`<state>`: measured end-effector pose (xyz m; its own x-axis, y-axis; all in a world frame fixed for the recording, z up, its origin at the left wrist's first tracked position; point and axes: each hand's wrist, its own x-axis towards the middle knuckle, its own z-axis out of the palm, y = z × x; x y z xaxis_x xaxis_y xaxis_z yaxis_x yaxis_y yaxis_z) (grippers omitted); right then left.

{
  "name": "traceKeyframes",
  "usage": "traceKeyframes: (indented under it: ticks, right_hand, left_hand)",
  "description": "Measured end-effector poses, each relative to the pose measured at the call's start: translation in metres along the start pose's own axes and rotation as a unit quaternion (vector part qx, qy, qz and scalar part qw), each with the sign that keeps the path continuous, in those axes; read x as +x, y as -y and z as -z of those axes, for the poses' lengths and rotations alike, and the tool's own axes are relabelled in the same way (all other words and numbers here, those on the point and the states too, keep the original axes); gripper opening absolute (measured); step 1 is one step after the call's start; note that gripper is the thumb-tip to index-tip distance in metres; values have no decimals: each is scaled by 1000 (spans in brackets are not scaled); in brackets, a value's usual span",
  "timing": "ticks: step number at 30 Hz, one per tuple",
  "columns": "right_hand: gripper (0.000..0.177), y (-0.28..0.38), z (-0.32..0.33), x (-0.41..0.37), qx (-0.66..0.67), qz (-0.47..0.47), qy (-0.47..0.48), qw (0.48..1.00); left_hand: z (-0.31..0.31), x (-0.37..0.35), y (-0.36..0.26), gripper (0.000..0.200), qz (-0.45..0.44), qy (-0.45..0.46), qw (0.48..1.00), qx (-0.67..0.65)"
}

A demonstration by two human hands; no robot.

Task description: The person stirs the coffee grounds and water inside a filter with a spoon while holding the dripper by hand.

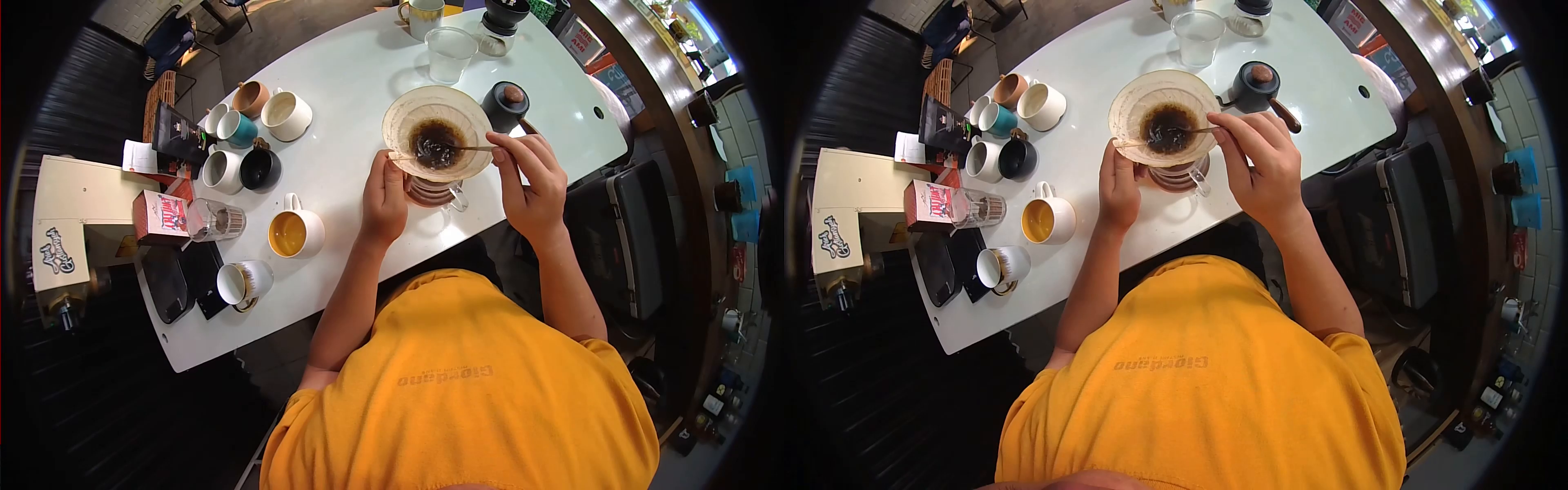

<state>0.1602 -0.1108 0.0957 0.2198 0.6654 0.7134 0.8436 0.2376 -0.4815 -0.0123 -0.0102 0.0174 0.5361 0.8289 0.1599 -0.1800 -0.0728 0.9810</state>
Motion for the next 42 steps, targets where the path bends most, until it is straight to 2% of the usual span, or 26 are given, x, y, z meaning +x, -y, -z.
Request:
traceKeyframes:
  ticks: [9, 16, 21, 28, 33, 36, 42]
  right_hand:
    - [17, -1, 2, 5, 27, 16, -56, 998]
    - [17, 0, -2, 1, 24, 8, -44, 999]
    - [16, 2, -6, -4, 65, -34, -20, 997]
    - [15, 9, 1, 0, 69, -17, -34, 997]
    - [15, 14, 4, 0, 100, -40, -16, 994]
    - [15, 12, 0, -1, 90, -34, -6, 995]
    - [15, 14, 4, 5, 56, -27, -25, 998]
  left_hand:
    - [0, 0, -1, 28, 5, 3, 1000, -19]
    - [-1, -1, -3, 28, 12, 0, 1000, -15]
    - [-1, -1, -4, 27, 12, -2, 1000, -8]
    - [0, 0, -2, 25, 1, 6, 1000, -25]
    - [-1, 0, -1, 25, 2, 0, 1000, -23]
    - [3, 0, 4, 31, -4, 12, 1000, -2]
    - [0, 1, -1, 28, 4, -2, 1000, -15]
